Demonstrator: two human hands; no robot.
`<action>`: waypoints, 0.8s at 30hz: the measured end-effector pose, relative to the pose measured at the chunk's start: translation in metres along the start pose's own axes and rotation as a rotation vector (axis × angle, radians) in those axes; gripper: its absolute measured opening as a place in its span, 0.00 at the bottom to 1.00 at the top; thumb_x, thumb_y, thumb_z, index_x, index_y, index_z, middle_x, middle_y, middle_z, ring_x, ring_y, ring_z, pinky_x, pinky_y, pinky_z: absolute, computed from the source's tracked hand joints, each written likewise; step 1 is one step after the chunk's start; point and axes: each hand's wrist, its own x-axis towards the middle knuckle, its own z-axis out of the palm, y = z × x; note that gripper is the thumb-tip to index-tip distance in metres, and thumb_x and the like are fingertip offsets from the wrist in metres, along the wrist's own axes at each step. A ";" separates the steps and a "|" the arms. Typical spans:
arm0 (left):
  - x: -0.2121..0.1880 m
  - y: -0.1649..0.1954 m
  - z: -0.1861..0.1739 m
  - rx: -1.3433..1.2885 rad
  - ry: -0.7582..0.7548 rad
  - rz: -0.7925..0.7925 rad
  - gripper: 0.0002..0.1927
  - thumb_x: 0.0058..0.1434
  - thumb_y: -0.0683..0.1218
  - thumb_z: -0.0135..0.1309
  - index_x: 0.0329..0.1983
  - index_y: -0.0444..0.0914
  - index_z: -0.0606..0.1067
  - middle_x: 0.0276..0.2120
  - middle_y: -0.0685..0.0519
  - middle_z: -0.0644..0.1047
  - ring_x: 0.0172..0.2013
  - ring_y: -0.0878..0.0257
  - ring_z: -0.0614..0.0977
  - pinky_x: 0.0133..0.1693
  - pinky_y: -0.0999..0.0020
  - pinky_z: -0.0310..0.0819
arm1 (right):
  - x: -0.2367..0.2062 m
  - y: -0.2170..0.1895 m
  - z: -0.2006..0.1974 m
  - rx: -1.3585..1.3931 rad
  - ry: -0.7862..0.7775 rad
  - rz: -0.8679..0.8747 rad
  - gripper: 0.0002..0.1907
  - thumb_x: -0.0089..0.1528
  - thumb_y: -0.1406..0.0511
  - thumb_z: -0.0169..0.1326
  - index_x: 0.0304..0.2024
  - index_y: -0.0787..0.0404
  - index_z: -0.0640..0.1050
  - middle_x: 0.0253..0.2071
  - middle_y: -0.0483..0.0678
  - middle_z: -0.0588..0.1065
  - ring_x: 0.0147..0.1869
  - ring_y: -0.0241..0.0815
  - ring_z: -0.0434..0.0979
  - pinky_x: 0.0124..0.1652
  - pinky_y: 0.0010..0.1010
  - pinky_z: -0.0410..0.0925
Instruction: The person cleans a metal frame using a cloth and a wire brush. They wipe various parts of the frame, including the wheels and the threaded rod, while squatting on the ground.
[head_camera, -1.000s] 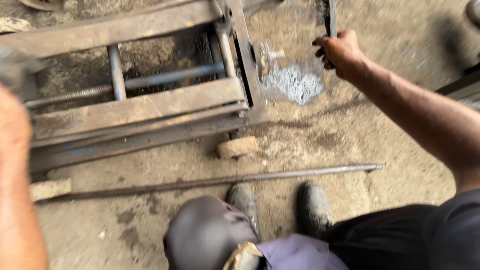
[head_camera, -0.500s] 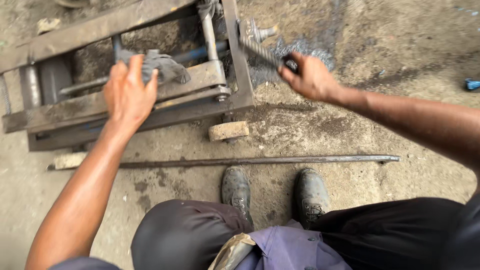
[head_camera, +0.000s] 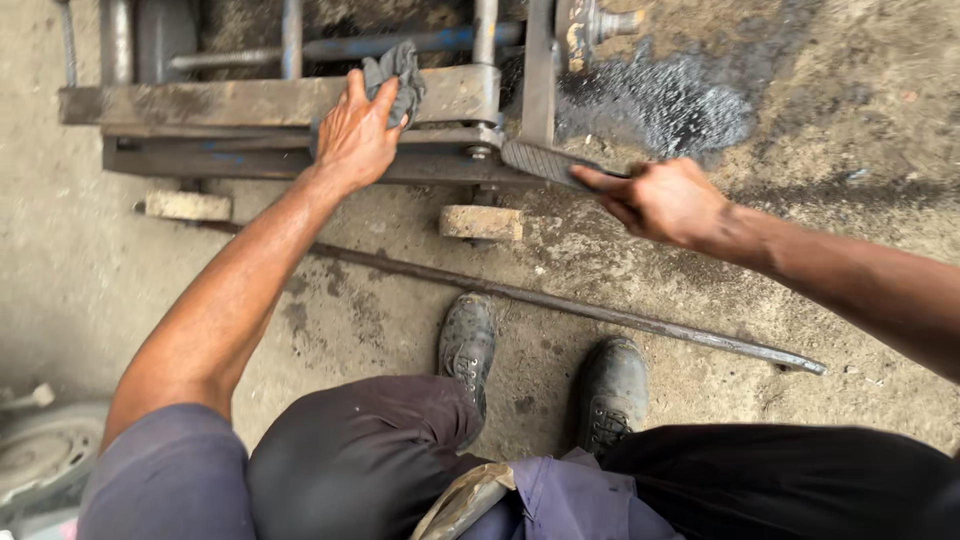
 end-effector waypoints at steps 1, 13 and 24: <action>0.002 0.002 0.000 0.014 0.004 0.001 0.29 0.67 0.50 0.57 0.69 0.38 0.67 0.53 0.34 0.65 0.50 0.35 0.77 0.48 0.42 0.74 | 0.005 -0.005 -0.002 0.000 -0.008 -0.029 0.29 0.72 0.53 0.29 0.77 0.35 0.51 0.19 0.48 0.67 0.10 0.33 0.55 0.12 0.29 0.59; 0.011 0.024 -0.016 0.071 -0.087 0.032 0.29 0.66 0.48 0.57 0.68 0.35 0.68 0.54 0.32 0.68 0.49 0.33 0.77 0.48 0.42 0.75 | -0.014 -0.001 -0.012 0.040 0.061 -0.028 0.31 0.71 0.52 0.35 0.78 0.40 0.53 0.19 0.47 0.70 0.11 0.33 0.59 0.12 0.30 0.62; 0.009 0.021 -0.010 0.039 -0.111 -0.034 0.30 0.64 0.46 0.55 0.70 0.34 0.68 0.52 0.34 0.69 0.45 0.39 0.80 0.45 0.46 0.78 | 0.125 -0.018 -0.087 0.006 0.562 0.201 0.17 0.72 0.67 0.35 0.60 0.61 0.70 0.18 0.49 0.67 0.13 0.36 0.66 0.09 0.33 0.58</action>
